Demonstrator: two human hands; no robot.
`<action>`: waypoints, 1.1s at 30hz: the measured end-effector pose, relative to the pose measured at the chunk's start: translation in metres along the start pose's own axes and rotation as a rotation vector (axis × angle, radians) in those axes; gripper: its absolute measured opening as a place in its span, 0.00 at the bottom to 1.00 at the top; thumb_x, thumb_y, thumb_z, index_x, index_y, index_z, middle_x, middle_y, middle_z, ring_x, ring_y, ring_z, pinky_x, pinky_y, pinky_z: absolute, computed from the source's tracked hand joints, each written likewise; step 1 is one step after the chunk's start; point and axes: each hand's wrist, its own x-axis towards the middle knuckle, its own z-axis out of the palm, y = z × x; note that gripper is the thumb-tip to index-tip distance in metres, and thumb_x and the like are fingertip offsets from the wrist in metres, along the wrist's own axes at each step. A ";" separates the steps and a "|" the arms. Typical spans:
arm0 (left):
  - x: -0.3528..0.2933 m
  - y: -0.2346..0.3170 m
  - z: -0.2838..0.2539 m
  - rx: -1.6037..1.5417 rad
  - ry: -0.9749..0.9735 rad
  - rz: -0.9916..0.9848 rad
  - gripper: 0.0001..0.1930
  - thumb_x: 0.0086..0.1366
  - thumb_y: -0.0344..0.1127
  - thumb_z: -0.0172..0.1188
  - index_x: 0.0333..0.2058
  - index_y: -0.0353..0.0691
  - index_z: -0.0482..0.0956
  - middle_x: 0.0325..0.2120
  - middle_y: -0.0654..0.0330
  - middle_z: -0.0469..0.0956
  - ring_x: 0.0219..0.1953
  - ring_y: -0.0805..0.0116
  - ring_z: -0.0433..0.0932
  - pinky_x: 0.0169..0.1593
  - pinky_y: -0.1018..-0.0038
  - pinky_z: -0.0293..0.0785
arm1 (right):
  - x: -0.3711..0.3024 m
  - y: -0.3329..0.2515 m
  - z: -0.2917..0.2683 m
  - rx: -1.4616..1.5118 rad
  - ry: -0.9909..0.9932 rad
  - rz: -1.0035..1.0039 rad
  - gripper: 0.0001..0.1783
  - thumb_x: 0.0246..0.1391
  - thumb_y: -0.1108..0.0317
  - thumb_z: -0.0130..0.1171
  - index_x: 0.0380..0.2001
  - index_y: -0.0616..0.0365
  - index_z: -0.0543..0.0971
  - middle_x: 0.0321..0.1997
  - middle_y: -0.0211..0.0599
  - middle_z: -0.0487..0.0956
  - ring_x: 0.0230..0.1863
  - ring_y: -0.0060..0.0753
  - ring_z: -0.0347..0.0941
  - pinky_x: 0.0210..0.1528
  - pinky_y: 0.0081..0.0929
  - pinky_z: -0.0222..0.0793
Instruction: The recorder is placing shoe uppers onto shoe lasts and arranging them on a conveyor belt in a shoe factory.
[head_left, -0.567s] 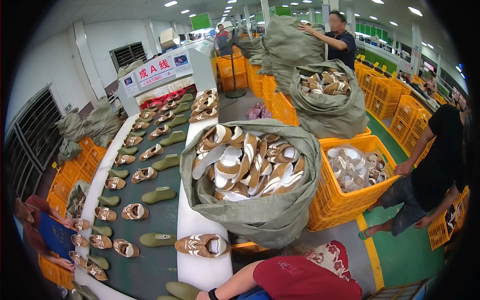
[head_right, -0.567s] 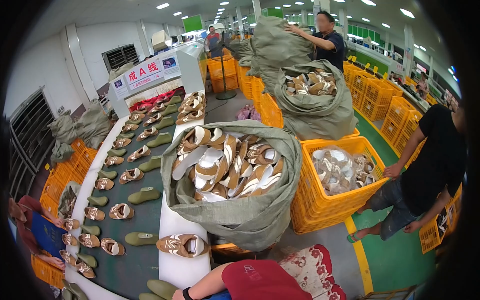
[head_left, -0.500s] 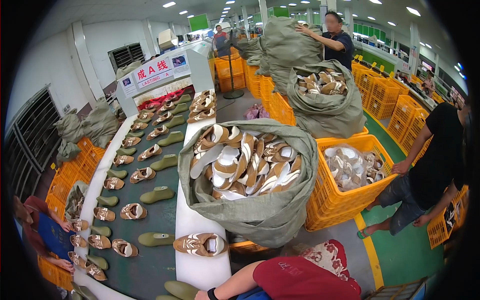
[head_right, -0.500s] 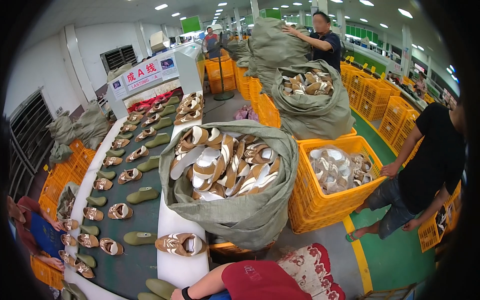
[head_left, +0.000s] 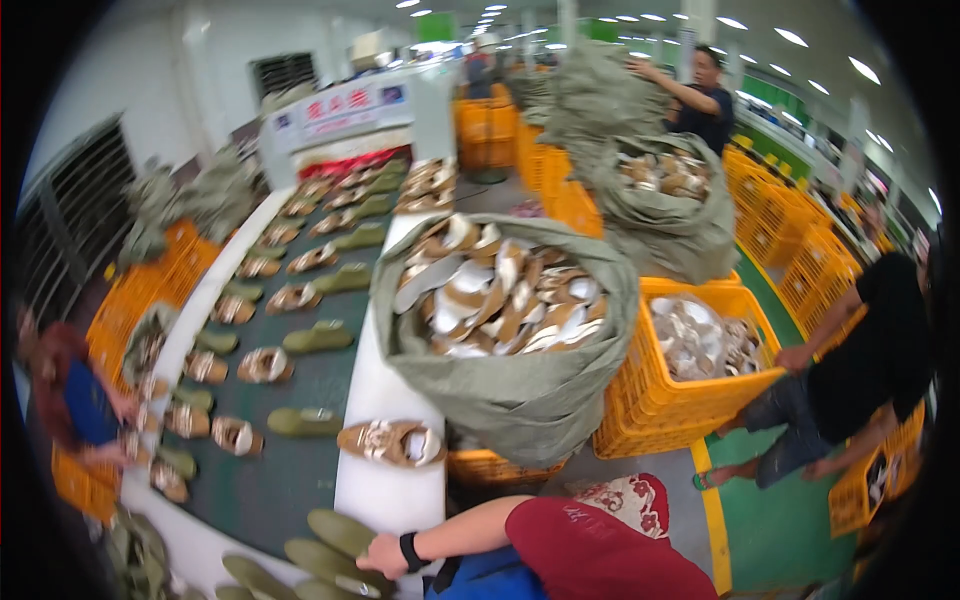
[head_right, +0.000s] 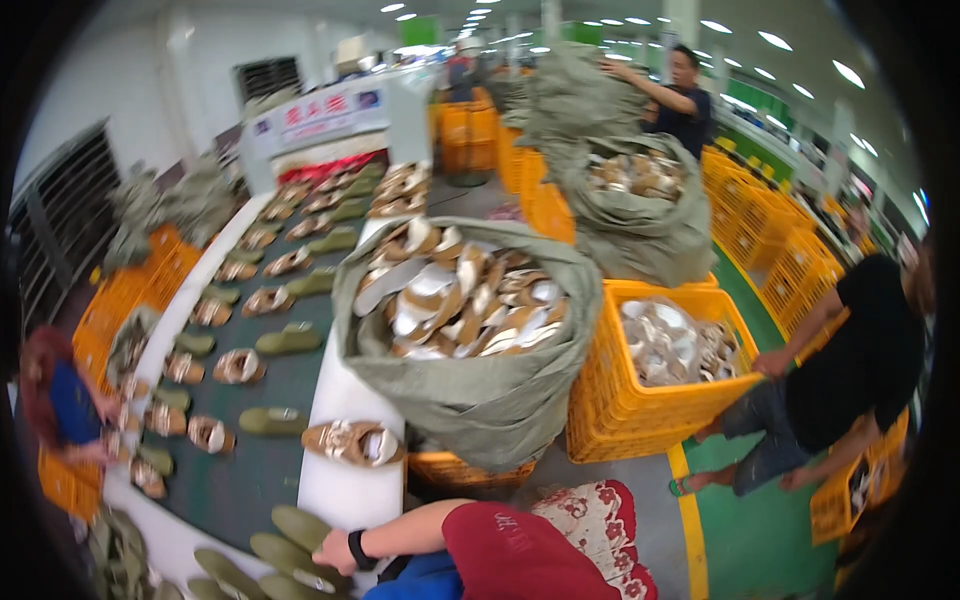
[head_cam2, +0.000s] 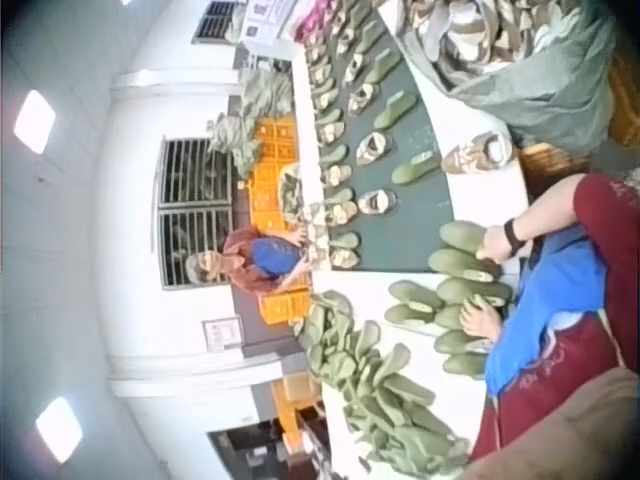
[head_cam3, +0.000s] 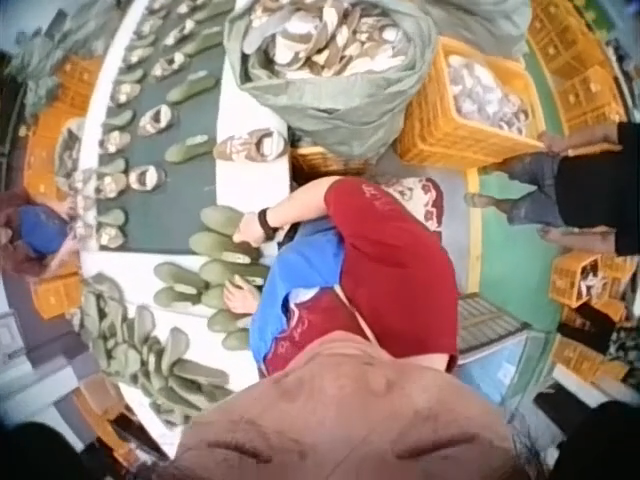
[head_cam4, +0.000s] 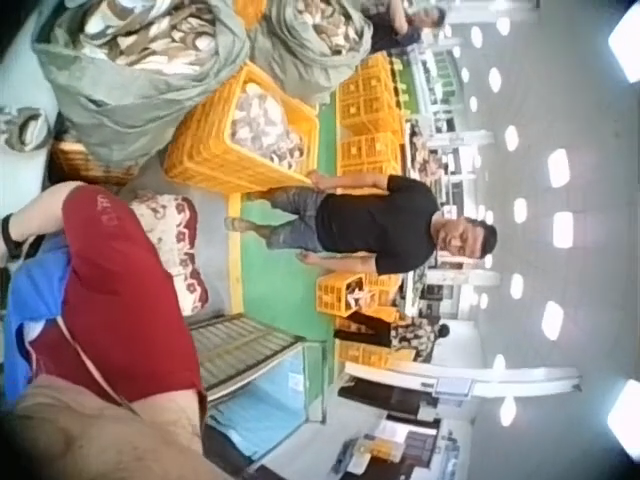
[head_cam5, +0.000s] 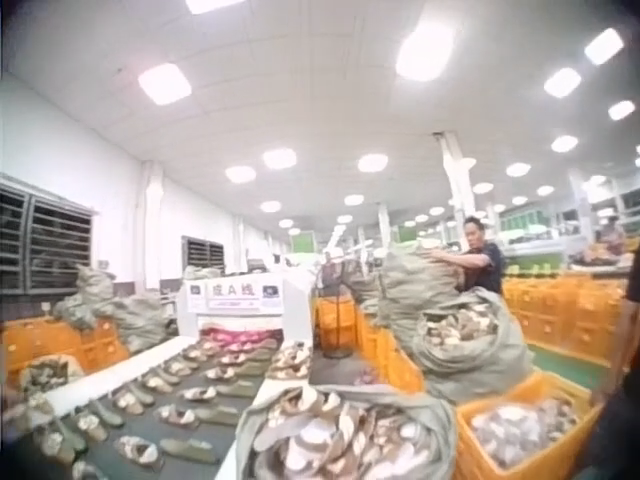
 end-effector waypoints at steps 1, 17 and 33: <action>0.005 0.004 0.006 -0.007 0.034 0.028 0.17 0.58 0.51 0.58 0.34 0.42 0.80 0.28 0.55 0.78 0.33 0.55 0.75 0.39 0.62 0.73 | -0.002 0.005 -0.005 0.008 0.006 -0.005 0.22 0.31 0.66 0.59 0.37 0.52 0.70 0.21 0.47 0.75 0.27 0.55 0.73 0.28 0.47 0.67; -0.008 -0.004 0.028 -0.217 -0.262 -0.293 0.23 0.52 0.49 0.60 0.43 0.42 0.74 0.40 0.59 0.73 0.48 0.58 0.67 0.55 0.52 0.55 | 0.016 0.050 -0.067 0.484 0.011 0.146 0.15 0.49 0.59 0.52 0.42 0.43 0.67 0.22 0.31 0.72 0.20 0.34 0.69 0.25 0.32 0.63; -0.007 0.001 0.031 -0.216 -0.290 -0.337 0.24 0.48 0.52 0.60 0.41 0.43 0.76 0.34 0.60 0.74 0.43 0.61 0.69 0.54 0.52 0.57 | 0.215 0.099 -0.036 -0.371 -0.127 0.133 0.15 0.50 0.69 0.46 0.43 0.39 0.72 0.32 0.43 0.79 0.36 0.44 0.77 0.38 0.39 0.71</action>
